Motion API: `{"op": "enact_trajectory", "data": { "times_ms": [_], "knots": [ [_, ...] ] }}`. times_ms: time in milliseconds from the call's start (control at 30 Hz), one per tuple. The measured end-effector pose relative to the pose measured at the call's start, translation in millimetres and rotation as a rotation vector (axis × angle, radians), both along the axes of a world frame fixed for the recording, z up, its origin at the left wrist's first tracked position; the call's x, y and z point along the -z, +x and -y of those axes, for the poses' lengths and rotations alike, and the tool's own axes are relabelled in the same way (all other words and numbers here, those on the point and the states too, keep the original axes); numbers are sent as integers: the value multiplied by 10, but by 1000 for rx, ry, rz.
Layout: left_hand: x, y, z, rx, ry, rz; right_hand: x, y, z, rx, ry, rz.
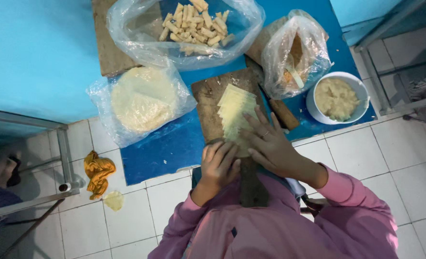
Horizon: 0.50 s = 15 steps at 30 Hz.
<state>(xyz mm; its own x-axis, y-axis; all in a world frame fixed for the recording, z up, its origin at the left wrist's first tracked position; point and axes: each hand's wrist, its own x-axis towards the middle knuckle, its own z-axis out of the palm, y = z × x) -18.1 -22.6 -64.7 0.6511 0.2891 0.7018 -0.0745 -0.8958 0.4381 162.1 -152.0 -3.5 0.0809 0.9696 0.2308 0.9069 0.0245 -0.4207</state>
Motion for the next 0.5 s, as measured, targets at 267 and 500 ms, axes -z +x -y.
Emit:
{"op": "enact_trajectory", "data": {
  "times_ms": [267,500],
  "knots": [
    [6,14,21,-32,-3,-13,22,-92,47,89,43,733],
    [-19,41,41,-71,-3,-30,-41,150,41,63,76,901]
  ]
}}
